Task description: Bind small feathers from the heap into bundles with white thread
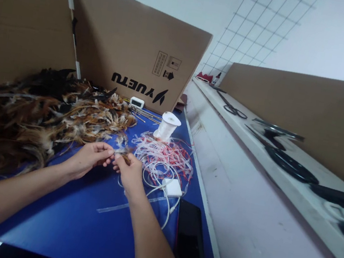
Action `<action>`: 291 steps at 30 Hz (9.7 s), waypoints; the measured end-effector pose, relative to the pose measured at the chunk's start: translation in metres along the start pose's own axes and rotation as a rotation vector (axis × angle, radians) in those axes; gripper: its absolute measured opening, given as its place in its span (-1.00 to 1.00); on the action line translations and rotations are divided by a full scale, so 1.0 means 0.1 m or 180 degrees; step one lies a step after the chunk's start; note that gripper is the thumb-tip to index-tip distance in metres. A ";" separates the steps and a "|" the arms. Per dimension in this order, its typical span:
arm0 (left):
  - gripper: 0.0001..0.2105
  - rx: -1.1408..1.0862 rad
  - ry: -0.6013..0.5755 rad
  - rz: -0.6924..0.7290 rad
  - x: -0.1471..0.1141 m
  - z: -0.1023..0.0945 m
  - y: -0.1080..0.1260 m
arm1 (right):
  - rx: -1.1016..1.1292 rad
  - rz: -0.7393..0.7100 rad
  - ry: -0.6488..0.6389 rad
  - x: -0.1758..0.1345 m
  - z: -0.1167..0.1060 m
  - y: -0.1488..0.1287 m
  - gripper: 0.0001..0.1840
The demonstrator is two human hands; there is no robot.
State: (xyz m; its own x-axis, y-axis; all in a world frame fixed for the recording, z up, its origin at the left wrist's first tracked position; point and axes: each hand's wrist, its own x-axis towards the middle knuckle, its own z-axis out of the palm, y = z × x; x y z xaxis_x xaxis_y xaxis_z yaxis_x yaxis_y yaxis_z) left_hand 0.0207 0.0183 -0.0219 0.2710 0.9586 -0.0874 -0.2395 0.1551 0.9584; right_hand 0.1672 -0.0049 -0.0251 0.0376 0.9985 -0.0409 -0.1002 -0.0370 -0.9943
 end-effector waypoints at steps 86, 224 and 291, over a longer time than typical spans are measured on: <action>-0.73 0.0810 0.0585 0.0699 0.09 -0.54 0.12 | -0.2111 -0.0761 -0.0107 0.14 -0.13 -0.05 -0.91; -0.79 -0.0122 0.1067 0.0904 0.07 -0.47 0.04 | -0.2107 -0.0129 0.0001 0.99 0.13 -0.10 -0.87; -0.74 -0.0066 0.0755 0.0735 0.06 -0.48 0.01 | -0.1397 -0.0661 -0.0193 0.41 -0.04 -0.14 -0.93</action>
State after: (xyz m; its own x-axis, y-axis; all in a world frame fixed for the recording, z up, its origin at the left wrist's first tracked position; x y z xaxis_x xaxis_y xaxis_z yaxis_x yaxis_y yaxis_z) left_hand -0.0225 0.0355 -0.0346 -0.0169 0.9975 0.0684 -0.2888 -0.0703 0.9548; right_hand 0.1744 0.0366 -0.0131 -0.0470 0.9867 0.1555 0.3323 0.1623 -0.9291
